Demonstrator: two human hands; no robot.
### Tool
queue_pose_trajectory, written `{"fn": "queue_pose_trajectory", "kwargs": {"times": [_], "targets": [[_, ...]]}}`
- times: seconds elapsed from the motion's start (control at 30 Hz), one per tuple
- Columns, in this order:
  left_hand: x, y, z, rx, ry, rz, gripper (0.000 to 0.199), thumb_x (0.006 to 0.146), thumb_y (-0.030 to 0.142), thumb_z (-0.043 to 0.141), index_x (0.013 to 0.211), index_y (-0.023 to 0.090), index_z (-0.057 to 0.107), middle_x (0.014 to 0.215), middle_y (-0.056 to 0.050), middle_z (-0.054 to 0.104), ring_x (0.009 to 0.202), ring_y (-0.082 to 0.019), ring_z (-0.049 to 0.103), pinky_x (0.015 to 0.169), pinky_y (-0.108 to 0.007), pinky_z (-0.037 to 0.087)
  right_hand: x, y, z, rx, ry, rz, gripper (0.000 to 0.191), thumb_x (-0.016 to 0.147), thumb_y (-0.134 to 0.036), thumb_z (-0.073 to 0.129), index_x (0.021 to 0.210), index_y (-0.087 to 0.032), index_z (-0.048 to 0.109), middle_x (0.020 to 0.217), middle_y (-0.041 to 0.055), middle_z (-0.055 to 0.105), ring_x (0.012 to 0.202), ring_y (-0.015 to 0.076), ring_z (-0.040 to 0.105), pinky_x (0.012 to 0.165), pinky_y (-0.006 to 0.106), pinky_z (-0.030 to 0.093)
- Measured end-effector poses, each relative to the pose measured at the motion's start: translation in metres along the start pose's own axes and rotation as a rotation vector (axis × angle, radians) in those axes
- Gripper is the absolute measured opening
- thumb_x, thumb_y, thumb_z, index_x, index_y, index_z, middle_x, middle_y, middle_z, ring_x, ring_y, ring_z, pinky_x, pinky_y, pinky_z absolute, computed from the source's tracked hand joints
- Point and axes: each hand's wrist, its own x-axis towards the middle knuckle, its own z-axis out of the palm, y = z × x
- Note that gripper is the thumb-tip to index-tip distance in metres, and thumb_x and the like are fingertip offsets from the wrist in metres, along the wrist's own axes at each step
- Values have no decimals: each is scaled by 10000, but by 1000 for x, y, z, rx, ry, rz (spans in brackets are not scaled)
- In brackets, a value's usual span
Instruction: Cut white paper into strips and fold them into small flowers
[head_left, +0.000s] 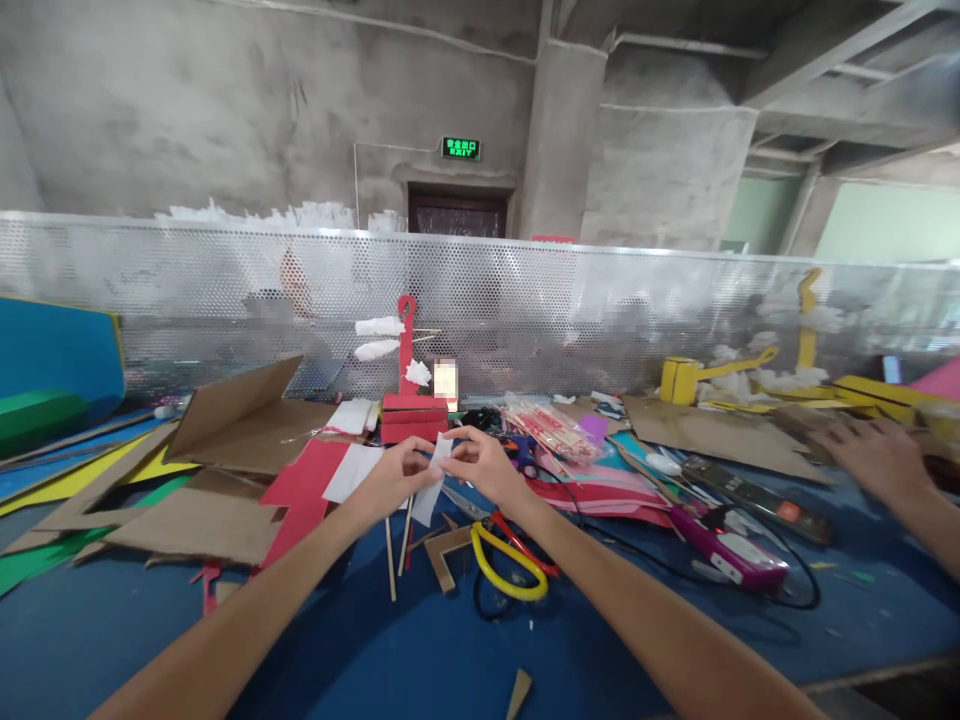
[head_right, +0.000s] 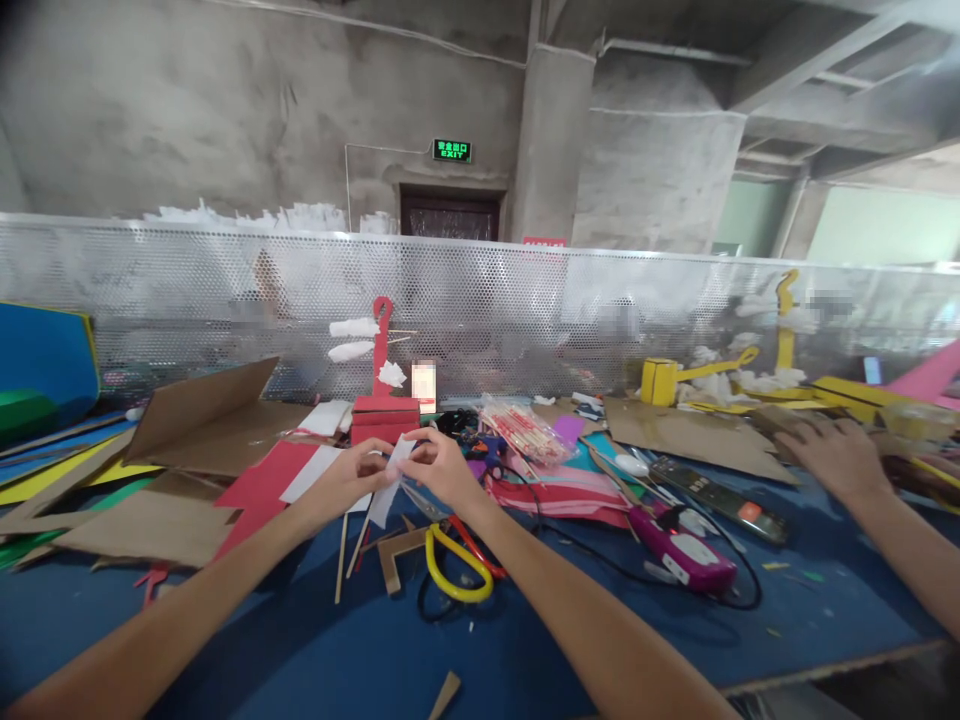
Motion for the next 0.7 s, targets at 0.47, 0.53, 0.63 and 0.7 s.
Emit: {"fn": "queue_pose_trajectory", "kwargs": {"times": [0.47,0.53,0.63,0.7], "targets": [[-4,7,0,-199,-4,-129,401,719,422,707,980,159,553,744,-37,679,625,-136,607,570,-227,425,-3,-11,1,127,-56,11,350,744,-250,661,1071,-177,558,766,9,652,621,121,599,561,226,471],[-5,9,1,-258,-20,-152,400,715,422,714,976,165,555,778,-44,688,660,-144,625,606,-238,451,-4,-13,1,144,-59,9,345,747,-240,657,1069,-173,556,759,9,654,640,131,617,564,228,473],[-7,10,3,-336,-39,-170,378,710,407,724,958,172,563,797,-45,692,690,-145,634,652,-251,472,-5,-15,2,159,-77,6,332,752,-222,650,1066,-172,556,740,7,656,651,138,634,563,227,470],[-8,11,4,-355,-39,-180,363,700,392,736,933,172,565,766,-34,685,665,-135,626,647,-246,469,-5,-15,2,163,-92,7,331,749,-210,652,1064,-173,557,731,5,657,649,138,639,564,227,468]]}}
